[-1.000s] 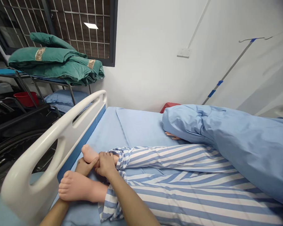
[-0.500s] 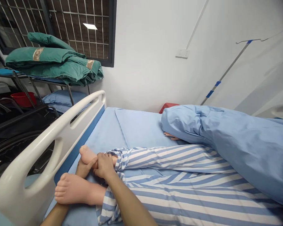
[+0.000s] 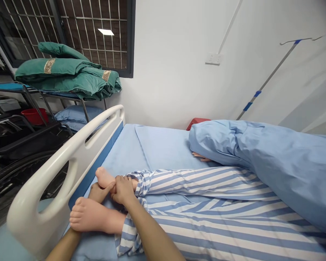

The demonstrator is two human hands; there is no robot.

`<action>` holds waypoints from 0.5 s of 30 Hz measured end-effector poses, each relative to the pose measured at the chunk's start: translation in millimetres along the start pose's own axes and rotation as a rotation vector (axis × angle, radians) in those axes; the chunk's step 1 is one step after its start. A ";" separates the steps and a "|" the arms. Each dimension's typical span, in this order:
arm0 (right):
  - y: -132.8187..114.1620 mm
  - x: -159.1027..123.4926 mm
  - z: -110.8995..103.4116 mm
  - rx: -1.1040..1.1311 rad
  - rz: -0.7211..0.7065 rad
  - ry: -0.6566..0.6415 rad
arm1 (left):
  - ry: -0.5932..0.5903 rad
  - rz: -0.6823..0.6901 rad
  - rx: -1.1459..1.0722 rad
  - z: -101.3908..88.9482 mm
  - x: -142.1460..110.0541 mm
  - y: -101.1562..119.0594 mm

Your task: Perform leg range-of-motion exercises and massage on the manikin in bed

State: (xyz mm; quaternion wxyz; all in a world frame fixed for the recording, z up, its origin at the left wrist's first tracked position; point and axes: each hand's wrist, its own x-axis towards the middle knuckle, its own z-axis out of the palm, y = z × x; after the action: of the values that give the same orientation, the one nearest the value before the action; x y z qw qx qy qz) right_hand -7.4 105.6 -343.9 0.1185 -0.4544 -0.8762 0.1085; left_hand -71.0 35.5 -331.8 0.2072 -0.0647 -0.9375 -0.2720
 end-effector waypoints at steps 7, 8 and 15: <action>1.5 0.2 2.9 0.022 -0.012 0.018 | 0.018 0.057 -0.002 -5.9 -2.5 0.1; 1.6 0.4 3.0 0.024 -0.012 0.016 | 0.016 0.050 -0.039 -7.3 -2.5 0.8; 1.6 0.7 1.6 0.016 -0.010 -0.004 | -0.015 -0.028 -0.113 -14.2 -0.5 7.3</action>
State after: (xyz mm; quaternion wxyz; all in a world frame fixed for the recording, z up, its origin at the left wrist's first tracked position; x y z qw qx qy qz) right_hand -7.0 106.9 -345.8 0.1208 -0.4490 -0.8777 0.1159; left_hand -63.8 34.1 -317.6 0.1921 -0.0653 -0.9230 -0.3270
